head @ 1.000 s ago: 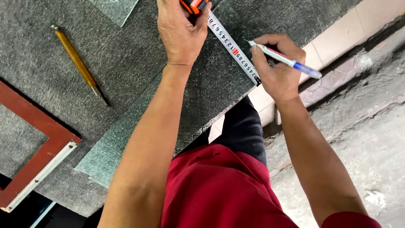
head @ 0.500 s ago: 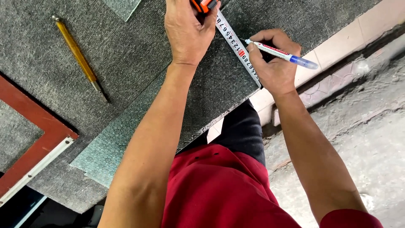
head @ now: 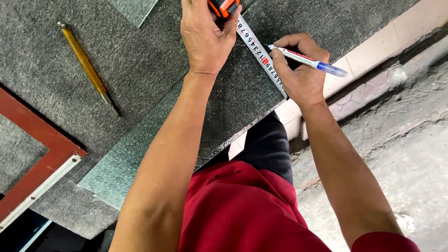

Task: The person retrieves a glass sheet from a storage rack, places it on a workbench, and uses a tape measure, a large square, and a pen to measure and mark the glass for cutting.

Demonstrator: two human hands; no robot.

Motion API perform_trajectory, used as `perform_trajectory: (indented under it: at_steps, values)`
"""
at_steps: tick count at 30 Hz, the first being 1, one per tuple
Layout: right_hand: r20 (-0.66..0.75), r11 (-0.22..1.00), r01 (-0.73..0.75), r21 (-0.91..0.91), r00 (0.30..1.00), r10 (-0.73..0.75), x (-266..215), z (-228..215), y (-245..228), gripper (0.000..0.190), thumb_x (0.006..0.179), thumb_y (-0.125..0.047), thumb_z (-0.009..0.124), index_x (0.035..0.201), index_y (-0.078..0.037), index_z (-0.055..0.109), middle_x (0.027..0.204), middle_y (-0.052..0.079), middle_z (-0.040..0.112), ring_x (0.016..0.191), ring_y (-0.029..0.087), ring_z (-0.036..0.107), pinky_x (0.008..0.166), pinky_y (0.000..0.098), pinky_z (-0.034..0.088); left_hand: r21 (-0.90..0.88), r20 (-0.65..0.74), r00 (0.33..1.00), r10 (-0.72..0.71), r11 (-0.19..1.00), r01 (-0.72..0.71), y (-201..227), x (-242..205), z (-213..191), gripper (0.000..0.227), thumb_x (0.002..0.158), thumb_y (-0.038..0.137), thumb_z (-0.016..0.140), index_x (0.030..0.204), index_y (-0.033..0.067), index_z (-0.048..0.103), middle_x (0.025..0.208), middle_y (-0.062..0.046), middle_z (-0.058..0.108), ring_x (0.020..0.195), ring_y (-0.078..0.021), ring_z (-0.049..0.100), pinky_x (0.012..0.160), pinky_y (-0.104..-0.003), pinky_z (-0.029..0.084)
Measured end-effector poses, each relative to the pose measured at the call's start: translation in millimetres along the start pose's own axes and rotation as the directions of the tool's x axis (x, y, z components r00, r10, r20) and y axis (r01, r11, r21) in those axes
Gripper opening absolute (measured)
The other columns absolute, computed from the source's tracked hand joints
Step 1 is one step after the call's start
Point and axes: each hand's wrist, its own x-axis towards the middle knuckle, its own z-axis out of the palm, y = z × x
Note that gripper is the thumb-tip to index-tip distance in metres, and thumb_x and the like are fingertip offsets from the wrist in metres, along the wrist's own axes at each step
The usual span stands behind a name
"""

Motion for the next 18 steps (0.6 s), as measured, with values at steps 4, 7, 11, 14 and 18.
perform_trajectory:
  at_steps: [4,7,11,14,18]
  values:
    - [-0.019,0.999,0.022,-0.037,1.000,-0.023,1.1,-0.9,-0.8,0.006,0.107,0.004,0.080,0.112,0.001,0.078,0.108,0.013,0.078,0.097,0.023,0.074,0.086,0.0358,0.060,0.004,0.011,1.000,-0.011,1.000,0.011,-2.3,-2.0,1.5,0.067,0.096,0.025,0.102,0.140,0.0112,0.053,0.125,-0.017,0.060,0.093,-0.0330,0.074,0.078,-0.040,0.071]
    - [-0.091,0.989,-0.100,0.112,0.990,0.111,-3.1,0.1,-13.5,0.005,0.113,0.002,0.078,0.116,0.000,0.074,0.094,0.010,0.073,0.072,0.014,0.067,0.064,0.0261,0.051,0.027,0.014,1.000,0.023,0.999,-0.023,-8.8,-3.1,3.3,0.081,0.099,0.026,0.106,0.152,0.0127,0.047,0.145,-0.019,0.059,0.126,-0.0393,0.077,0.105,-0.045,0.073]
    - [-0.342,0.990,0.043,0.136,0.940,0.006,-30.1,-37.4,-21.4,0.008,0.119,0.012,0.071,0.124,0.007,0.068,0.105,0.025,0.075,0.079,0.026,0.077,0.061,0.0297,0.068,-0.001,0.009,1.000,0.016,1.000,-0.016,-20.7,-7.6,9.7,0.089,0.097,0.022,0.109,0.157,0.0158,0.044,0.153,-0.017,0.056,0.124,-0.0416,0.081,0.098,-0.044,0.076]
    - [-0.494,0.999,0.023,0.032,0.869,-0.004,-73.8,-67.1,-51.0,0.003,0.124,0.004,0.060,0.126,0.005,0.062,0.100,0.024,0.070,0.072,0.025,0.067,0.058,0.0330,0.058,-0.040,-0.002,0.997,0.071,0.997,-0.071,-22.5,-8.3,5.3,0.111,0.107,0.024,0.111,0.177,0.0189,0.025,0.181,-0.016,0.039,0.166,-0.0446,0.060,0.133,-0.047,0.070]
    - [-0.481,0.981,-0.193,-0.003,0.861,0.168,-151.3,-82.8,-78.6,0.013,0.126,-0.001,0.053,0.116,0.000,0.062,0.092,0.014,0.063,0.070,0.019,0.063,0.056,0.0303,0.053,-0.241,-0.057,0.990,0.132,0.960,-0.142,22.8,-25.6,-57.7,0.077,0.108,0.021,0.096,0.163,0.0105,0.044,0.155,-0.017,0.059,0.144,-0.0364,0.065,0.125,-0.045,0.059]
